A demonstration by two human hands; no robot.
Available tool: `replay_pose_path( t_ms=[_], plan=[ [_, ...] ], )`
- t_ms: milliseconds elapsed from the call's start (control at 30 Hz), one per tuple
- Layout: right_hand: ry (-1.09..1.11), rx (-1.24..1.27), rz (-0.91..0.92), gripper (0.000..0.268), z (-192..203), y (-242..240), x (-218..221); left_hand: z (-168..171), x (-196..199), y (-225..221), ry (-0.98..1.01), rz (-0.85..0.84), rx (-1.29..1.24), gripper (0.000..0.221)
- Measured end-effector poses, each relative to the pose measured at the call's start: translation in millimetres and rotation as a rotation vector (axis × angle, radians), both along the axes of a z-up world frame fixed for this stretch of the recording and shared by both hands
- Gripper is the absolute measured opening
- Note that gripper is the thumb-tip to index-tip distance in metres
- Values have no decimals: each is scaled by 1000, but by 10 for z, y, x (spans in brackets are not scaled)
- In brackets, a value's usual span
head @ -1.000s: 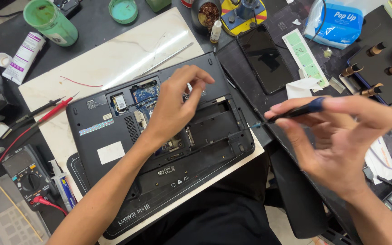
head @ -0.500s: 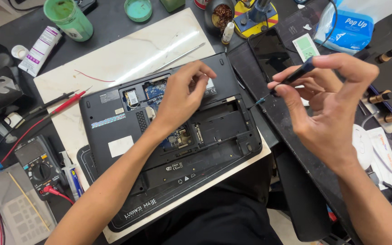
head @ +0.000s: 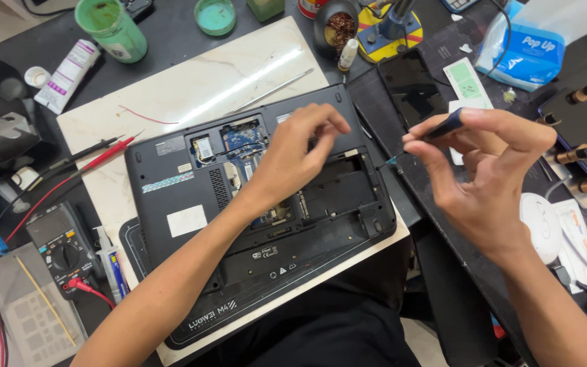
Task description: The person disassembles the casing of a laptop using a screwdriver and removes internal components by hand.
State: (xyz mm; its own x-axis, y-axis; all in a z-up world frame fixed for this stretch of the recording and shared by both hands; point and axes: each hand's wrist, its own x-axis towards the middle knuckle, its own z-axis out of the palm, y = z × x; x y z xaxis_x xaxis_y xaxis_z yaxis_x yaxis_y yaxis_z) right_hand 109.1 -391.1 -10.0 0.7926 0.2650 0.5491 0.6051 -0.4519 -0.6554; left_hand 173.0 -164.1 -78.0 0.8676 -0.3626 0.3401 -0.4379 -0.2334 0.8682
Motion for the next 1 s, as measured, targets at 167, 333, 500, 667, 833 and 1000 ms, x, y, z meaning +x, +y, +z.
replay_pose_path(
  t_ms=[167, 333, 500, 667, 833, 1000],
  plan=[
    [120, 10, 79, 55, 101, 17, 6, 80, 46, -50, -35, -180, 22, 12],
    [-33, -10, -36, 66, -40, -9, 87, 201, 222, -173, -33, -411, 46, 20],
    [-35, -32, -90, 69, -138, -118, 165, 301, 375, -370, 26, -599, 9, 33],
    [-64, -12, 56, 61, -72, -261, 183, 268, 396, -345, 103, -737, -3, 34],
    [133, 206, 144, 44, -56, -314, 193, 159, 347, -332, 212, -796, -162, 38],
    [118, 198, 144, 38, 40, -293, 265, 113, 291, -390, 251, -744, -261, 40]
  ],
)
